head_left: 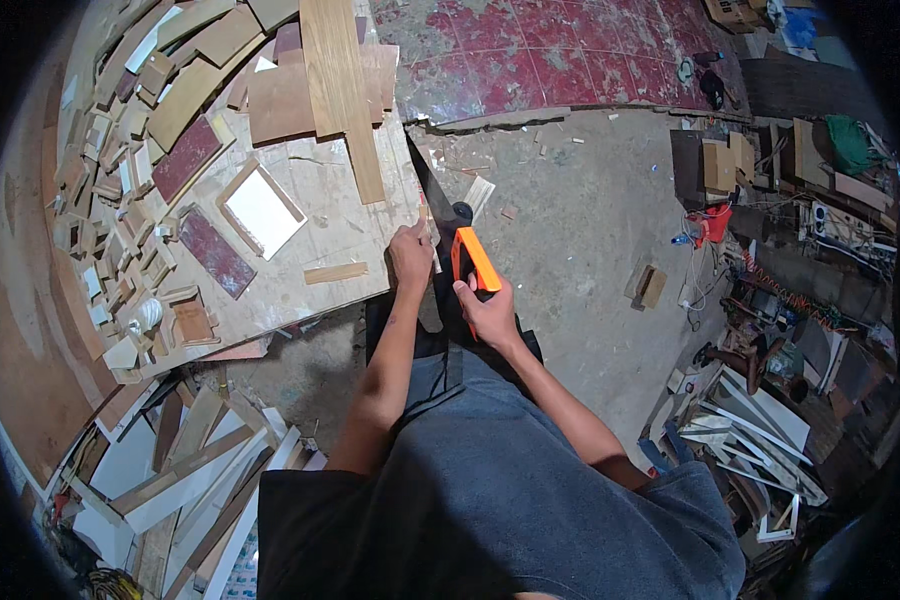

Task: Cutting a small piece of wood with a hand saw and then applying glue to join pieces.

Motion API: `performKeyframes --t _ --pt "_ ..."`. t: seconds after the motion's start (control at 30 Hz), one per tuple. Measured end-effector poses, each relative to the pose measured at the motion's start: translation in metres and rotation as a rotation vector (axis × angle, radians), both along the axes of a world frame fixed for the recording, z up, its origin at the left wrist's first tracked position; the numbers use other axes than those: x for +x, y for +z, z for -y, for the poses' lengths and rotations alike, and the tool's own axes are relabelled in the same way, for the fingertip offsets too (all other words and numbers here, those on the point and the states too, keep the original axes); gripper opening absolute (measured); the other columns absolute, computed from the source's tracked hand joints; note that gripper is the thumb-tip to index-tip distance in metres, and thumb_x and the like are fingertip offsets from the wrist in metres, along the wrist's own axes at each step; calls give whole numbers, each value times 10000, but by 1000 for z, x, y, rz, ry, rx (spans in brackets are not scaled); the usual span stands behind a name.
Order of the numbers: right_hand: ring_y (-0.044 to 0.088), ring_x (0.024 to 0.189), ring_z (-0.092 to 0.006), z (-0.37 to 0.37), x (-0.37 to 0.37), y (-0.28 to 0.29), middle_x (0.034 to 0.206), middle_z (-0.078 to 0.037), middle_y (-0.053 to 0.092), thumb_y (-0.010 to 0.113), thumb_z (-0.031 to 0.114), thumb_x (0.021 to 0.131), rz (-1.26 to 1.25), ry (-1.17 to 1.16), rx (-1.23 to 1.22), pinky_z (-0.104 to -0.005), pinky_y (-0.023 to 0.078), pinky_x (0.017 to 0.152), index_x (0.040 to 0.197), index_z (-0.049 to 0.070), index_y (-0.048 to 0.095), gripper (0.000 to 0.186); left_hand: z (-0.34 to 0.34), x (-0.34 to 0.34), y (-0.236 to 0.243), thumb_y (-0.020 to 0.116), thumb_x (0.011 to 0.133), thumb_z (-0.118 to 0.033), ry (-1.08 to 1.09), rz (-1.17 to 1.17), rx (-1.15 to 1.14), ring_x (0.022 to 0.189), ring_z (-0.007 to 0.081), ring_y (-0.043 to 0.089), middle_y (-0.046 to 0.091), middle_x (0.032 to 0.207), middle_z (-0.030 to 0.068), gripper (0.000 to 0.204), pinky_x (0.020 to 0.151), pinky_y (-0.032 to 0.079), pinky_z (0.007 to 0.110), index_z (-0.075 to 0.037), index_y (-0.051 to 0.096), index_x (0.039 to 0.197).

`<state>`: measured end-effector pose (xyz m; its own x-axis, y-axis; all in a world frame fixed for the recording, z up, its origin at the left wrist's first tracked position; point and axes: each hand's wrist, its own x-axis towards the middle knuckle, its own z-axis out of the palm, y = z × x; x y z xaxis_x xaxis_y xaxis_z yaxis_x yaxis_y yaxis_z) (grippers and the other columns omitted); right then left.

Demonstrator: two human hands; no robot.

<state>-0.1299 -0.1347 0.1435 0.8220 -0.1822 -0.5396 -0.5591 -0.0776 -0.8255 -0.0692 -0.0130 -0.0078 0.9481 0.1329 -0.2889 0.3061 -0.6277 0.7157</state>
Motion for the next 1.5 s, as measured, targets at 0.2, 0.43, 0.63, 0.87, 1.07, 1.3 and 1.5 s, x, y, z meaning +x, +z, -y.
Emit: performKeyframes --t 0.2,0.43,0.63,0.87,1.07,1.3,1.5 --pt "473 683 -104 -3 3 0 710 -7 496 695 112 837 -5 25 -12 -273 421 645 787 18 521 204 5 0 -8 689 798 -51 47 69 33 683 331 622 597 725 184 259 652 489 429 -58 736 1052" --pt "471 676 -101 -1 1 -1 714 2 500 692 111 847 11 4 -16 -273 422 640 790 18 521 203 6 -2 1 656 830 -73 -27 -37 31 776 365 617 589 814 198 290 712 499 449 -47 682 1118" --pt "471 662 -84 11 -5 2 704 20 499 706 104 847 18 -49 -16 -259 416 620 783 34 513 215 6 -2 0 634 788 -98 -78 90 173 816 368 633 596 823 184 361 735 522 445 -40 660 1143" --pt "467 635 -64 31 -18 12 695 34 493 702 80 855 49 -93 -44 -245 403 590 765 68 484 237 -8 15 9 621 772 -141 -50 56 123 826 368 640 626 880 191 342 735 518 453 -67 705 1096" --pt "470 649 -66 39 -27 17 705 36 495 705 86 854 37 -104 -20 -246 406 606 773 63 492 229 -22 41 19 561 855 -134 -291 -48 116 896 384 628 601 946 221 286 803 508 468 -124 714 1096" --pt "468 686 -80 26 -24 32 726 26 490 694 86 857 38 -50 -36 -253 410 631 796 38 514 197 -32 64 21 596 826 -72 -497 -96 57 876 402 652 658 914 257 170 803 516 479 -18 711 940" --pt "480 651 -119 14 -21 46 691 -17 494 683 92 853 157 116 -104 -286 421 619 843 3 547 162 -12 76 23 605 805 -70 -504 -122 221 891 395 666 680 882 228 121 781 528 477 -18 703 853"
